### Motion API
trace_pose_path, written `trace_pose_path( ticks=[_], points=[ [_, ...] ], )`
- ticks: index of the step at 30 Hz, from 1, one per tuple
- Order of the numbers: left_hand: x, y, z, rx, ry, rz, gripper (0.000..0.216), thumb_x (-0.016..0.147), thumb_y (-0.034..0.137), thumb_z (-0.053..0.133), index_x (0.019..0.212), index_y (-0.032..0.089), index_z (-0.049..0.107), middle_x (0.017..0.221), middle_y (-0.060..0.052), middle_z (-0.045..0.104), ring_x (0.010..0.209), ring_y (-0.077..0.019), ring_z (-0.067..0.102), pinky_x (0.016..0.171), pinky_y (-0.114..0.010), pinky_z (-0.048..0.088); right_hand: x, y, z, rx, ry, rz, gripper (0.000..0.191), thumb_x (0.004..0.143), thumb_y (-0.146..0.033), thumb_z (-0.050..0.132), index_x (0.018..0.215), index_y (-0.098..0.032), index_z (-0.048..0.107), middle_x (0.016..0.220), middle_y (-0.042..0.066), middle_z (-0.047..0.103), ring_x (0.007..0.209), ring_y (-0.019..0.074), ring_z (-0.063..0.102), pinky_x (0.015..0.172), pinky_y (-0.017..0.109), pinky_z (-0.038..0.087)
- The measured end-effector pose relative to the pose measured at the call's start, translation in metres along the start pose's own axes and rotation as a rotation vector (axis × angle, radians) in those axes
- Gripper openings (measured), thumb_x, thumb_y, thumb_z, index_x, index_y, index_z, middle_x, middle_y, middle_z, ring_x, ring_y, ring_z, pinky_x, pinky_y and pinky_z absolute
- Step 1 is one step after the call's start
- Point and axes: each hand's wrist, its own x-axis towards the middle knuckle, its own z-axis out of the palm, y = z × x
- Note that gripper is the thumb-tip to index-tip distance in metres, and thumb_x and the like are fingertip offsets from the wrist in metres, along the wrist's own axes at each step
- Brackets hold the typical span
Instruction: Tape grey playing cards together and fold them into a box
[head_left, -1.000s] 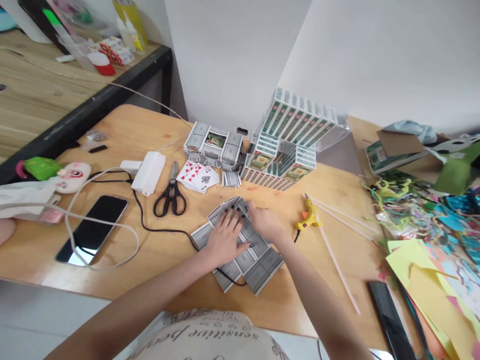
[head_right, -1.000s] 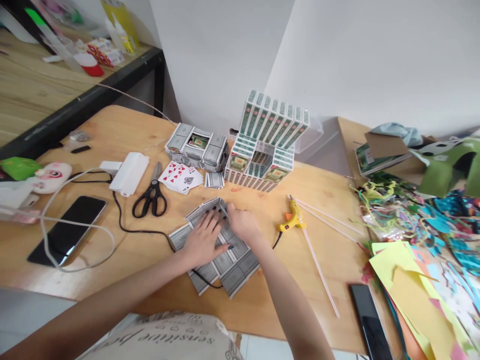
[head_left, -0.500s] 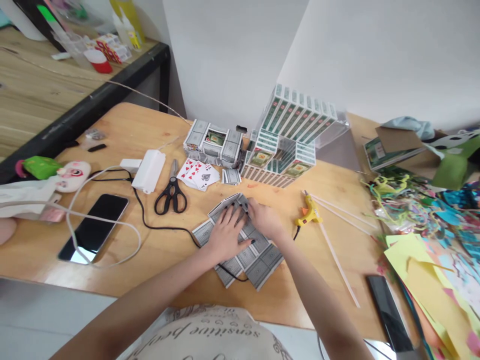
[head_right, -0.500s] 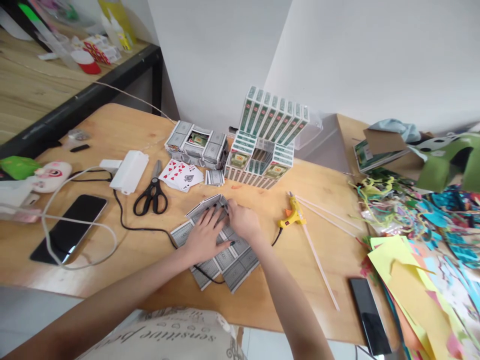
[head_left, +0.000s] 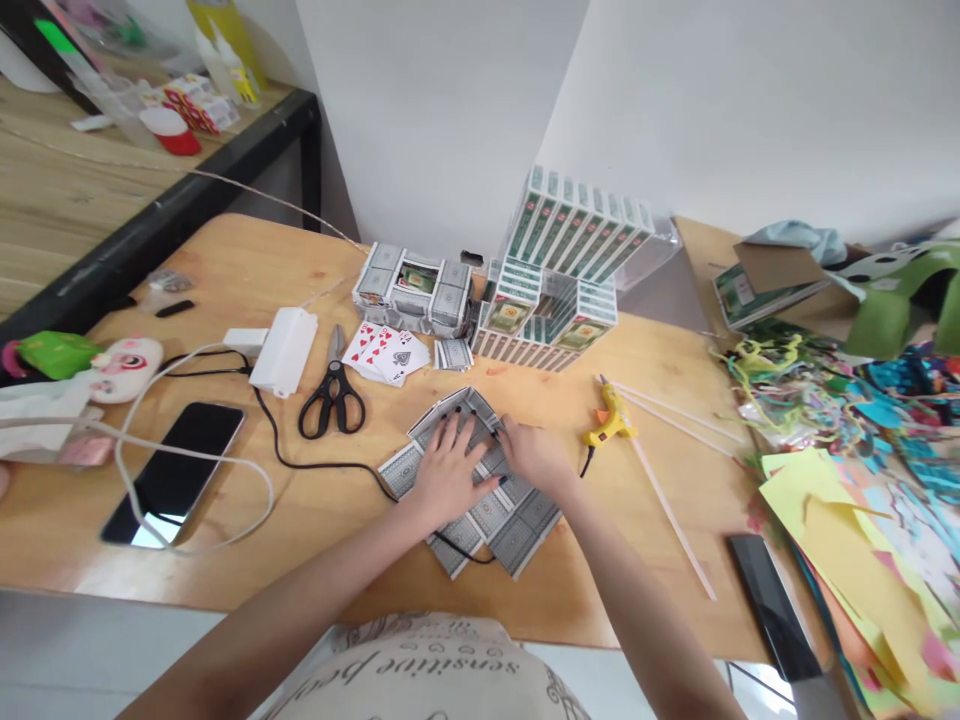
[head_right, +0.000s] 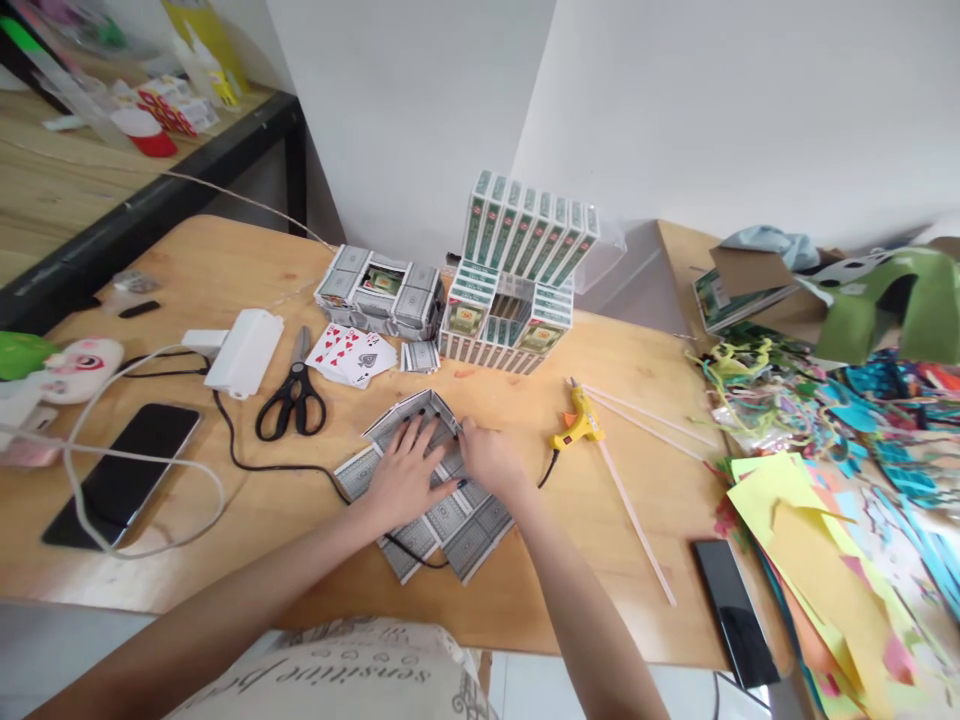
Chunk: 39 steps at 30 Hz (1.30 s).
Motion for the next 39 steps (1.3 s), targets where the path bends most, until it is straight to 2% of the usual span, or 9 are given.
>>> trace_pose_path(
  ticks=[8,12,14,16,18,21,23,28,39],
  points=[
    [-0.001,0.002,-0.003,-0.035,-0.006,0.013,0.051,0.080,0.051,0.049,0.118,0.018,0.053,0.137,-0.016,0.038,0.130,-0.0364,0.026,0.106,-0.055,0.024,-0.002,-0.001,-0.001,0.009,0.008,0.022,0.028,0.095,-0.029,0.023,0.101,-0.017,0.047,0.086,0.010,0.067,0.077,0.0190,0.065,0.060,0.025,0.040],
    [0.002,0.001,-0.028,-0.140,-0.002,0.174,0.032,0.083,0.029,0.049,0.113,0.018,0.054,0.135,-0.013,0.040,0.131,-0.0286,0.029,0.105,-0.047,0.032,-0.005,0.006,-0.007,0.080,0.016,0.073,0.032,0.094,-0.040,0.026,0.104,-0.019,0.049,0.097,0.008,0.066,0.087,0.0185,0.063,0.066,0.025,0.040],
    [0.009,-0.006,-0.044,-0.182,0.072,0.219,0.032,0.084,0.022,0.045,0.115,0.020,0.053,0.135,-0.010,0.041,0.131,-0.0255,0.029,0.107,-0.045,0.031,-0.005,0.006,-0.009,0.122,0.048,0.090,0.034,0.093,-0.044,0.028,0.107,-0.019,0.049,0.100,0.009,0.065,0.091,0.0188,0.062,0.068,0.025,0.040],
    [0.021,-0.019,-0.055,-0.202,0.193,0.078,0.036,0.084,0.022,0.045,0.120,0.018,0.049,0.134,-0.011,0.043,0.130,-0.0251,0.031,0.107,-0.045,0.032,-0.002,0.004,-0.011,0.143,0.084,0.094,0.035,0.093,-0.043,0.029,0.111,-0.020,0.047,0.102,0.009,0.064,0.093,0.0191,0.062,0.070,0.026,0.041],
    [0.035,-0.035,-0.058,-0.207,0.201,-0.087,0.043,0.081,0.021,0.049,0.124,0.014,0.046,0.128,-0.013,0.049,0.124,-0.0259,0.041,0.103,-0.044,0.037,0.004,-0.002,-0.013,0.130,0.106,0.092,0.035,0.094,-0.042,0.027,0.113,-0.021,0.046,0.104,0.009,0.064,0.094,0.0193,0.061,0.071,0.026,0.041],
    [0.050,-0.055,-0.049,-0.252,0.014,-0.189,0.036,0.083,0.017,0.044,0.117,0.014,0.055,0.108,-0.011,0.065,0.099,-0.0243,0.061,0.086,-0.040,0.050,0.017,-0.011,-0.016,0.078,0.098,0.098,0.034,0.095,-0.037,0.023,0.118,-0.021,0.042,0.104,0.010,0.064,0.092,0.0192,0.062,0.070,0.027,0.042],
    [0.054,-0.061,-0.042,-0.288,-0.024,-0.184,0.035,0.084,0.014,0.039,0.114,0.016,0.059,0.106,-0.010,0.067,0.094,-0.0231,0.063,0.082,-0.039,0.051,0.024,-0.015,-0.017,0.058,0.082,0.088,0.031,0.095,-0.029,0.022,0.118,-0.021,0.041,0.101,0.010,0.065,0.089,0.0193,0.063,0.068,0.027,0.043],
    [0.053,-0.061,-0.036,-0.403,0.043,-0.172,0.040,0.082,0.009,0.037,0.113,0.017,0.061,0.111,-0.006,0.066,0.100,-0.0197,0.062,0.086,-0.035,0.051,0.029,-0.014,-0.016,0.093,0.073,0.014,0.027,0.090,-0.015,0.030,0.114,-0.020,0.042,0.098,0.008,0.065,0.088,0.0194,0.063,0.067,0.026,0.043],
    [0.053,-0.059,-0.035,-0.439,0.024,-0.187,0.045,0.080,0.006,0.037,0.116,0.020,0.060,0.112,-0.004,0.065,0.102,-0.0197,0.062,0.087,-0.034,0.051,0.032,-0.019,-0.014,0.030,0.037,-0.005,0.027,0.089,-0.010,0.028,0.112,-0.017,0.039,0.101,0.012,0.063,0.089,0.0185,0.063,0.069,0.025,0.046]
  ],
)
